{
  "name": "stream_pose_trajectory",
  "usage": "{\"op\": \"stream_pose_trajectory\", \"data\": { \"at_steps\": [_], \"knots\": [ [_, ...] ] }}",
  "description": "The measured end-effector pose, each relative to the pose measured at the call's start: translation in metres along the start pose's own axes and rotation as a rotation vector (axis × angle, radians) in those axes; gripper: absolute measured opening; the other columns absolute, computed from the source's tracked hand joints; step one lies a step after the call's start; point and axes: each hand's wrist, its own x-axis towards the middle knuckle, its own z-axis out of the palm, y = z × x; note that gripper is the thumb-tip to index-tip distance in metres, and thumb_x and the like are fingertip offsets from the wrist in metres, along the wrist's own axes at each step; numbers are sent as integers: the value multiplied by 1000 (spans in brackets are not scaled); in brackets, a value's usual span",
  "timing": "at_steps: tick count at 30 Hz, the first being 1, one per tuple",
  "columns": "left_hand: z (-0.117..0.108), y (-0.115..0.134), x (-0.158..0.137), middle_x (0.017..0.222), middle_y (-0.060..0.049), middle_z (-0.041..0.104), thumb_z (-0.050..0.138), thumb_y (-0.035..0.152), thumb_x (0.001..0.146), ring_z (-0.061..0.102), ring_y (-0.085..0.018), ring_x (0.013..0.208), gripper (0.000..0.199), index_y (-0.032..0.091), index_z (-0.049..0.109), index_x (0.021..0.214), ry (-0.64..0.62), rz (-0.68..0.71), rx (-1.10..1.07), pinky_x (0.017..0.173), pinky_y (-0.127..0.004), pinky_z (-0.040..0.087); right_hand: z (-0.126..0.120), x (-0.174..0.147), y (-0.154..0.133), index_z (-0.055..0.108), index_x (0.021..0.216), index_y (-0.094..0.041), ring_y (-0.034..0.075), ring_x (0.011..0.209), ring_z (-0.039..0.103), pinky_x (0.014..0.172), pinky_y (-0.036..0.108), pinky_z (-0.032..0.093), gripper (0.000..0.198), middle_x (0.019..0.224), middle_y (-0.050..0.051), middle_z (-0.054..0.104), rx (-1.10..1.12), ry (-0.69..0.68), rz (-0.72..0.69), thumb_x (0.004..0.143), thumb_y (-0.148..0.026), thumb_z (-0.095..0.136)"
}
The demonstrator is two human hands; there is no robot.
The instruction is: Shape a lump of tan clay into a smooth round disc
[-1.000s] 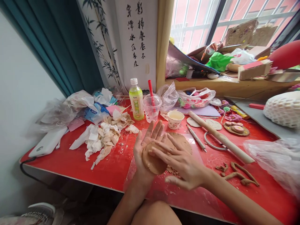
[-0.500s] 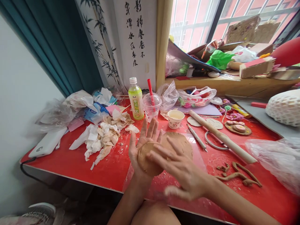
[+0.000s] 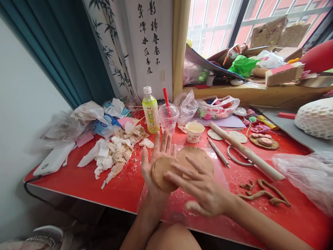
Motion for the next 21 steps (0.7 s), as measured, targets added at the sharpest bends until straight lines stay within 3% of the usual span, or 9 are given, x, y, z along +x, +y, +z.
{"op": "stream_pose_trajectory", "data": {
  "at_steps": [3, 8, 11, 13, 15, 17, 19, 21],
  "knots": [
    [-1, -1, 0, 145, 1, 38, 23, 54, 91, 16, -19, 142, 52, 32, 42, 134, 27, 2, 12, 116, -41, 15, -2, -3, 5, 23, 145, -10, 19, 139, 22, 117, 45, 0, 61, 141, 10, 42, -5, -22, 89, 96, -45, 25],
    [-2, -1, 0, 141, 0, 44, 26, 53, 90, 23, -20, 140, 50, 31, 47, 131, 58, 8, 21, 114, -40, 21, -5, -5, 8, 22, 145, -13, 18, 136, 30, 117, 45, 6, 59, 135, 8, 50, 121, -33, -16, 95, -43, 28],
    [-2, -1, 1, 141, -1, 45, 27, 50, 91, 24, -20, 140, 49, 28, 48, 130, 73, 7, 10, 114, -40, 22, -6, -4, 8, 24, 145, -15, 20, 138, 26, 117, 47, 4, 54, 140, 10, 44, 66, -13, 133, 96, -37, 30],
    [-2, -2, 1, 141, -2, 45, 27, 48, 91, 25, -20, 139, 48, 27, 49, 129, 79, 13, 1, 114, -39, 22, -6, -4, 6, 25, 145, -17, 21, 135, 33, 116, 48, 11, 53, 138, 10, 47, 154, 10, 142, 96, -36, 31],
    [-2, -3, 0, 141, -2, 45, 28, 49, 91, 25, -20, 139, 48, 26, 49, 128, 72, 18, -11, 114, -39, 23, -7, -5, 2, 26, 145, -22, 20, 124, 49, 111, 47, 26, 52, 119, 6, 63, 378, 119, 148, 96, -38, 29],
    [-2, -3, 0, 140, -1, 46, 28, 49, 91, 25, -20, 139, 49, 26, 50, 128, 48, 23, -25, 114, -38, 23, -6, -6, 2, 26, 144, -28, 20, 112, 58, 104, 47, 38, 49, 100, 2, 71, 584, 356, 333, 96, -37, 22],
    [-1, -4, 0, 139, -2, 47, 28, 50, 91, 25, -19, 139, 49, 26, 51, 127, 16, 19, -43, 114, -38, 23, -3, -6, 5, 24, 145, -29, 21, 115, 57, 98, 48, 44, 49, 110, 3, 68, 750, 545, 653, 96, -37, 19],
    [-1, -5, 1, 138, -2, 48, 28, 49, 92, 26, -20, 139, 48, 25, 52, 125, -8, 5, -57, 114, -39, 23, 2, -2, 8, 25, 144, -23, 22, 121, 52, 96, 45, 47, 53, 131, 8, 54, 971, 510, 903, 96, -42, 19]
  ]
}}
